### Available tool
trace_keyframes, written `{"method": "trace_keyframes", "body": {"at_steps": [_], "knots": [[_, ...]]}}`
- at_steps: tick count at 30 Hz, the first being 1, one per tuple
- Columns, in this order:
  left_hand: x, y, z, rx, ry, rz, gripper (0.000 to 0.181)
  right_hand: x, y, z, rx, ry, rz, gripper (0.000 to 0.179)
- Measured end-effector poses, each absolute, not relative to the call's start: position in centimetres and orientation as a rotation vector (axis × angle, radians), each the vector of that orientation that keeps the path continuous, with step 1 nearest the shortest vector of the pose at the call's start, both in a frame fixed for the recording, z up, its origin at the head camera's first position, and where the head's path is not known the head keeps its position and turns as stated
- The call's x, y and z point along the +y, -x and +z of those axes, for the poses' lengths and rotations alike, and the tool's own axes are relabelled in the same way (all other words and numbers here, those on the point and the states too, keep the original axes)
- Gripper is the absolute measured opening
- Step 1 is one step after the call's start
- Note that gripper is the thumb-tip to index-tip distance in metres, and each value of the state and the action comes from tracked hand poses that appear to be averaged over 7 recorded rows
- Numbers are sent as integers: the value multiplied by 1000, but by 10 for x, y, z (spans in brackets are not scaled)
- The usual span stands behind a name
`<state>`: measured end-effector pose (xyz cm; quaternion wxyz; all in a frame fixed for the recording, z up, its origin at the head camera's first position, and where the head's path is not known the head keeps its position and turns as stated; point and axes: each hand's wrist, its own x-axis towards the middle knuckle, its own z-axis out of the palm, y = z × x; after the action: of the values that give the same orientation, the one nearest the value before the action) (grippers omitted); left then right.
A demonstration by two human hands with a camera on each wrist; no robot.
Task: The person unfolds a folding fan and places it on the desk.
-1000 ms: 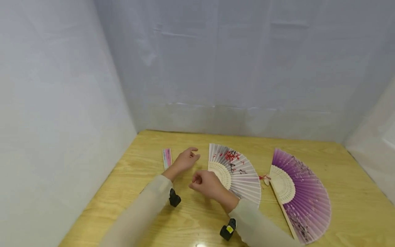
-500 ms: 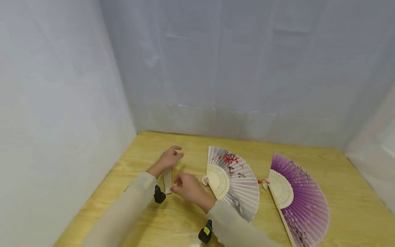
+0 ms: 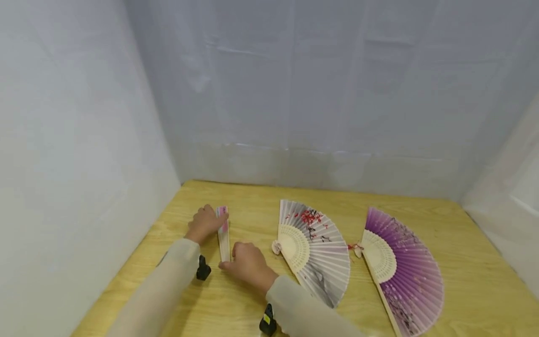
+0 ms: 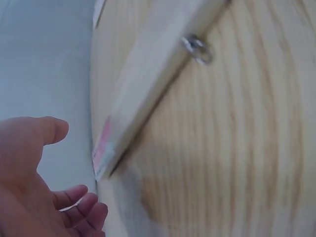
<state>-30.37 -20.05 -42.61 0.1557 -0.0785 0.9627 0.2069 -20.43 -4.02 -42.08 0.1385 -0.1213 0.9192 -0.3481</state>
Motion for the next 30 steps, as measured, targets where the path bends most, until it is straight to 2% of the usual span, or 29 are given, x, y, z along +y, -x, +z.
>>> {"method": "trace_keyframes", "body": {"at_steps": [7, 13, 20, 27, 30], "knots": [[-205, 301, -430, 2718, 259, 546, 89, -48, 206, -421, 2645, 356, -909, 46], [-210, 300, -433, 2700, 300, 578, 83, -56, 211, -425, 2716, 469, -696, 49], [-206, 298, -435, 2708, 315, 558, 82, -64, 214, -430, 2765, 438, -568, 54], [-202, 298, -437, 2737, 299, 489, 76, -68, 213, -430, 2778, 400, -510, 49], [-202, 298, -438, 2753, 269, 467, 67, -67, 213, -429, 2770, 399, -509, 47]]}}
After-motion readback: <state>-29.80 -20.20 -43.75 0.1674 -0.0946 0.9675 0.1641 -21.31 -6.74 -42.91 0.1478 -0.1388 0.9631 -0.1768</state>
